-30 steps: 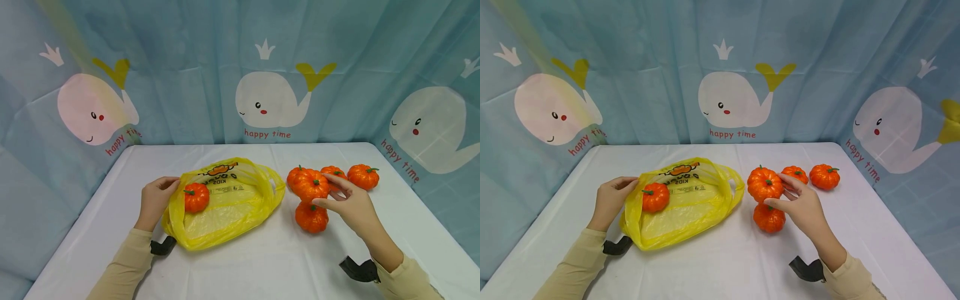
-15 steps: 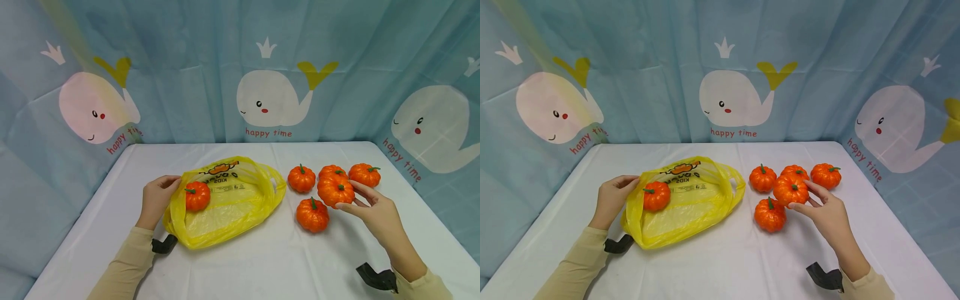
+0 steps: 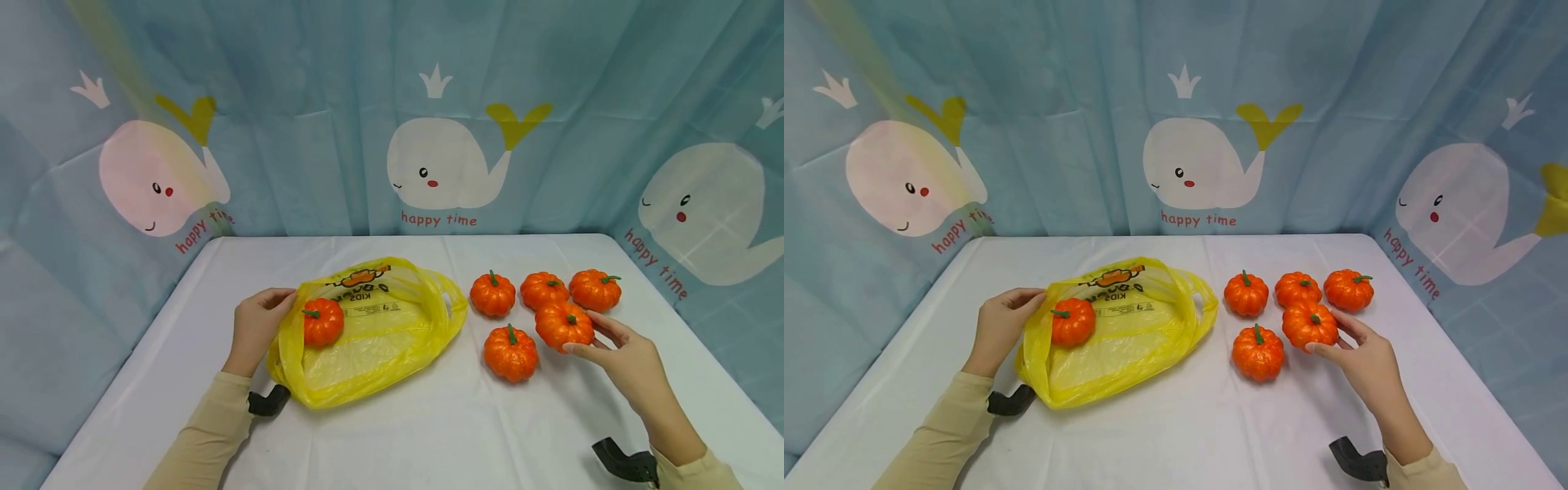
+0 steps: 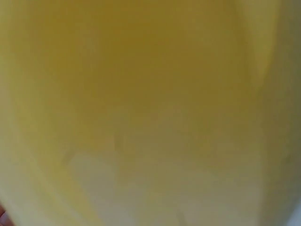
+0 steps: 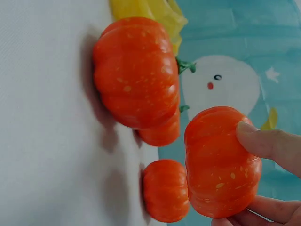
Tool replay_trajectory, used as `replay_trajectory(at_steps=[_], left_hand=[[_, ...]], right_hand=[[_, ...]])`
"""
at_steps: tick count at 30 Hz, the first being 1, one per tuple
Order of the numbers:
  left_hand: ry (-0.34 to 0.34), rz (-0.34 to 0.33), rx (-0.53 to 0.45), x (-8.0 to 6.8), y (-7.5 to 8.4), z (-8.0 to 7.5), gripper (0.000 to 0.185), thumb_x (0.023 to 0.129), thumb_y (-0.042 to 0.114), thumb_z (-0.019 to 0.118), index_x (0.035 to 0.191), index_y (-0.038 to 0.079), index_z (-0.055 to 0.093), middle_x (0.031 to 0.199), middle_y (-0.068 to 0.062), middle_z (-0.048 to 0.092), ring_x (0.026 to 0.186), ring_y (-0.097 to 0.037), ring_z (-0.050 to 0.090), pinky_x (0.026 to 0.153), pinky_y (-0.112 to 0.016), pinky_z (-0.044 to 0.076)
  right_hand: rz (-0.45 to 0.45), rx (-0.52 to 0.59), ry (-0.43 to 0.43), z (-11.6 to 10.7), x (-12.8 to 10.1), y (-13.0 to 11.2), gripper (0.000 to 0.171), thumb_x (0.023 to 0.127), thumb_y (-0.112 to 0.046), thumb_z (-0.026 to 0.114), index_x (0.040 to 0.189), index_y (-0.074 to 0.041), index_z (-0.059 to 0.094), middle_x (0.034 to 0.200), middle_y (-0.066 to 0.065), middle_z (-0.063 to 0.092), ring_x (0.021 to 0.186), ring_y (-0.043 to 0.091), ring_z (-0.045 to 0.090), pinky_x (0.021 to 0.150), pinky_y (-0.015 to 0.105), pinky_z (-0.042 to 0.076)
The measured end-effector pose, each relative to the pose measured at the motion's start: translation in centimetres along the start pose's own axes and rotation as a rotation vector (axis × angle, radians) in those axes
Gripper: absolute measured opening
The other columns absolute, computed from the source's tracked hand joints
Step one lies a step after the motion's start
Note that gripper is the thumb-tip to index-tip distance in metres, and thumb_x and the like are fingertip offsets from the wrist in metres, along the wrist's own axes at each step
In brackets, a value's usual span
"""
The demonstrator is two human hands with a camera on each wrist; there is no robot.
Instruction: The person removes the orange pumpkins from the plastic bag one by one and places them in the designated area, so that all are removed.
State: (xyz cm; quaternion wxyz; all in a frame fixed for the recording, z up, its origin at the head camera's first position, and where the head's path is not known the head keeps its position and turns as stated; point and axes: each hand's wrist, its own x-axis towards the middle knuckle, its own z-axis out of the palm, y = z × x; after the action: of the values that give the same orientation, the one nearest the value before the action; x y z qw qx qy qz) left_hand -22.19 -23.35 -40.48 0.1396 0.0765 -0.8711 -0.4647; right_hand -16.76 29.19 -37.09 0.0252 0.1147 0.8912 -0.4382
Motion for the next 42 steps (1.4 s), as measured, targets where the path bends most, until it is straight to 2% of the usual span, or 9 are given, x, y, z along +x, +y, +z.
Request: replay_trajectory(at_steps=[3, 5, 7, 16, 34, 42], left_hand=[[-0.004, -0.005, -0.004, 0.0, 0.0, 0.0, 0.032, 0.098, 0.03, 0.063, 0.115, 0.005, 0.074, 0.115, -0.016, 0.073, 0.104, -0.027, 0.066, 0.074, 0.0, 0.043], [-0.005, -0.005, -0.006, 0.0, 0.0, 0.0, 0.032, 0.098, 0.03, 0.063, 0.115, 0.005, 0.074, 0.115, -0.017, 0.073, 0.104, -0.027, 0.066, 0.074, 0.0, 0.044], [-0.005, -0.004, -0.007, 0.0, 0.0, 0.0, 0.031, 0.098, 0.03, 0.063, 0.114, 0.005, 0.074, 0.114, -0.017, 0.073, 0.104, -0.027, 0.066, 0.074, 0.0, 0.044], [-0.002, 0.008, 0.002, 0.0, 0.0, 0.0, 0.03, 0.098, 0.029, 0.063, 0.113, 0.005, 0.074, 0.113, -0.016, 0.073, 0.102, -0.026, 0.066, 0.074, -0.001, 0.044], [-0.017, -0.009, -0.03, -0.2, 0.1, -0.1, 0.032, 0.098, 0.03, 0.063, 0.115, 0.004, 0.073, 0.116, -0.017, 0.072, 0.105, -0.027, 0.066, 0.075, -0.001, 0.045], [-0.004, 0.02, -0.002, -0.1, 0.0, 0.0, 0.03, 0.098, 0.029, 0.063, 0.113, 0.005, 0.074, 0.112, -0.016, 0.074, 0.1, -0.024, 0.065, 0.074, -0.002, 0.045]], right_hand=[[0.014, -0.025, -0.006, 0.1, 0.3, 0.6, 0.092, 0.087, -0.045, 0.075, 0.154, 0.0, 0.031, 0.158, 0.028, 0.031, 0.144, 0.047, 0.026, 0.104, 0.042, 0.044], [0.025, -0.034, -0.012, 0.1, 0.4, 1.0, 0.092, 0.087, -0.045, 0.074, 0.154, 0.0, 0.03, 0.157, 0.028, 0.031, 0.144, 0.047, 0.026, 0.108, 0.054, 0.037], [0.034, -0.038, -0.018, 0.1, 0.6, 1.3, 0.092, 0.087, -0.045, 0.074, 0.154, 0.0, 0.029, 0.157, 0.029, 0.031, 0.145, 0.048, 0.025, 0.109, 0.061, 0.034], [0.068, -0.058, -0.042, -0.2, 1.1, 2.5, 0.091, 0.088, -0.044, 0.073, 0.154, 0.001, 0.029, 0.156, 0.031, 0.029, 0.145, 0.053, 0.02, 0.11, 0.069, 0.029], [0.112, -0.051, -0.078, -0.4, 1.7, 3.4, 0.093, 0.09, -0.046, 0.071, 0.156, 0.0, 0.025, 0.159, 0.03, 0.023, 0.147, 0.052, 0.016, 0.111, 0.069, 0.026], [0.143, -0.038, -0.082, -0.3, 1.7, 3.6, 0.094, 0.089, -0.045, 0.071, 0.156, -0.001, 0.022, 0.16, 0.029, 0.02, 0.148, 0.051, 0.014, 0.113, 0.069, 0.024]])
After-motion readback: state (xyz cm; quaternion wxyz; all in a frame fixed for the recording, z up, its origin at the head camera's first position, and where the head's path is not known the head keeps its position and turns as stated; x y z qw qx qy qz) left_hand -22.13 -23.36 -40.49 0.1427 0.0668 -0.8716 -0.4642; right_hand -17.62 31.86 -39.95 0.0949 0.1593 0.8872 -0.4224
